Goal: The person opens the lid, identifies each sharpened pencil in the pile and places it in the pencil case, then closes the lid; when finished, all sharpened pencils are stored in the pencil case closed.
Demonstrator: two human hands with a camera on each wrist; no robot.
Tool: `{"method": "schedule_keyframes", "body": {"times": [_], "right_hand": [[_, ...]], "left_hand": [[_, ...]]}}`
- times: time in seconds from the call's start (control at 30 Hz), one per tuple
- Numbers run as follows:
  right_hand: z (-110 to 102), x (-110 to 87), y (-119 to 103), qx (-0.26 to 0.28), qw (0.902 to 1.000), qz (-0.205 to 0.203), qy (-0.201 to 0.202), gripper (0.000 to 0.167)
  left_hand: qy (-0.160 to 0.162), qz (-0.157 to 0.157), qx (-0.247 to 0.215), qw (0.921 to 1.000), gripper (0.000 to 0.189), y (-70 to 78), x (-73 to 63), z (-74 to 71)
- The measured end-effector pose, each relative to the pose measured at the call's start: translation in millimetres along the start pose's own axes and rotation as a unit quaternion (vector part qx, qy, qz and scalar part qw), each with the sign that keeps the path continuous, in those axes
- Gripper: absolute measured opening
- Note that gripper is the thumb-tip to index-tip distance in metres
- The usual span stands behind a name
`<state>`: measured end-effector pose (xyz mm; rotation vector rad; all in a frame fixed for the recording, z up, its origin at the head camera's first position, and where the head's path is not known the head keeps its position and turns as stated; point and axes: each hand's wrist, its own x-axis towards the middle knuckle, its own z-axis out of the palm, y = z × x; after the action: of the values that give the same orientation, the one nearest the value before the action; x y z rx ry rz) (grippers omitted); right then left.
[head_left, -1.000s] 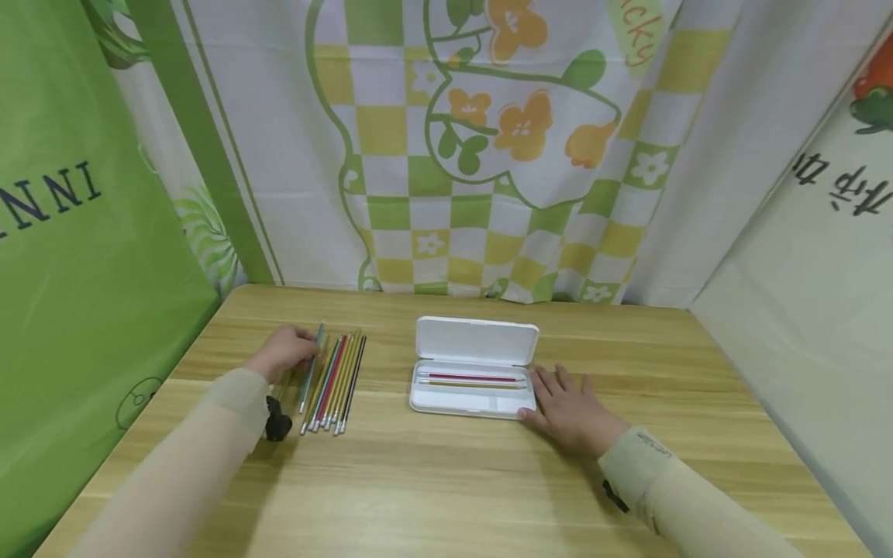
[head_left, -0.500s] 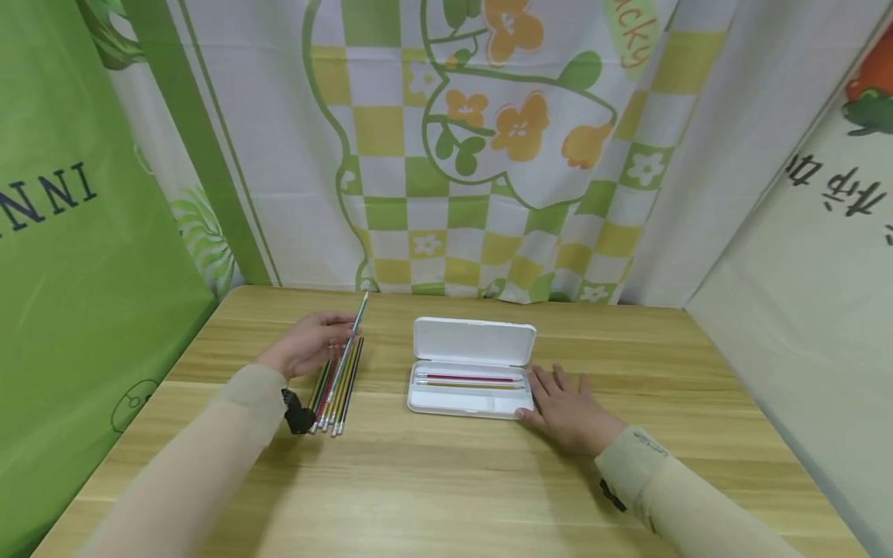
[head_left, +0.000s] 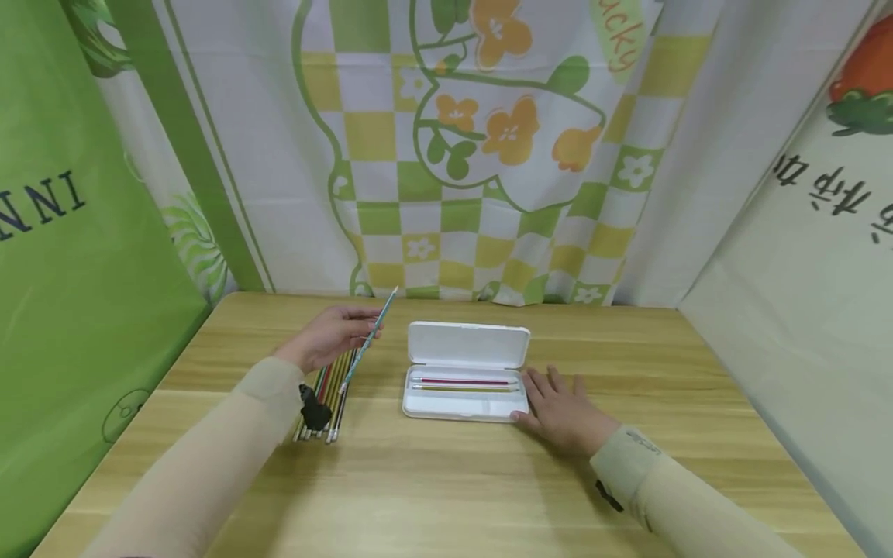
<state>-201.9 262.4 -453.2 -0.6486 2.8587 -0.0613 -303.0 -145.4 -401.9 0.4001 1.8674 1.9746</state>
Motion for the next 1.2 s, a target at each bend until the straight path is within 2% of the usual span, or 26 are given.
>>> {"method": "schedule_keyframes", "body": {"times": [0.1, 0.27, 0.43, 0.63, 0.83, 0.87, 1.03, 1.2], "right_hand": [[-1.8, -1.3, -2.9, -0.005, 1.0, 0.003, -0.006, 0.088], [1.7, 0.5, -0.9, -0.008, 1.0, 0.006, -0.001, 0.088], [8.7, 2.3, 3.3, -0.007, 0.9999, 0.002, 0.011, 0.092], [5.4, 0.3, 1.1, 0.002, 0.9999, 0.001, 0.011, 0.091], [2.4, 0.5, -0.6, 0.003, 1.0, 0.007, -0.003, 0.089], [2.9, 0.6, -0.4, 0.004, 1.0, 0.007, -0.003, 0.09], [5.5, 1.1, 2.1, 0.006, 0.9999, 0.007, 0.005, 0.092], [0.0, -1.6, -2.4, 0.011, 0.9999, 0.01, -0.001, 0.087]], "left_hand": [[-0.029, 0.008, 0.021, 0.9993, 0.046, 6.7, 5.5, 9.3], [-0.059, -0.005, 0.067, 0.996, 0.039, 21.5, 14.3, 36.0], [-0.097, -0.029, 0.142, 0.9847, 0.035, 27.0, 22.7, 63.4], [-0.141, -0.021, 0.256, 0.9562, 0.032, 15.1, 37.3, 89.2], [-0.161, 0.0, 0.371, 0.9145, 0.023, -4.1, 49.5, 107.6], [-0.162, 0.005, 0.385, 0.9085, 0.023, -6.6, 50.5, 109.9], [-0.174, 0.021, 0.425, 0.8883, 0.024, -13.9, 56.4, 121.1], [-0.179, 0.043, 0.468, 0.8641, 0.024, -21.4, 66.8, 129.1]]}}
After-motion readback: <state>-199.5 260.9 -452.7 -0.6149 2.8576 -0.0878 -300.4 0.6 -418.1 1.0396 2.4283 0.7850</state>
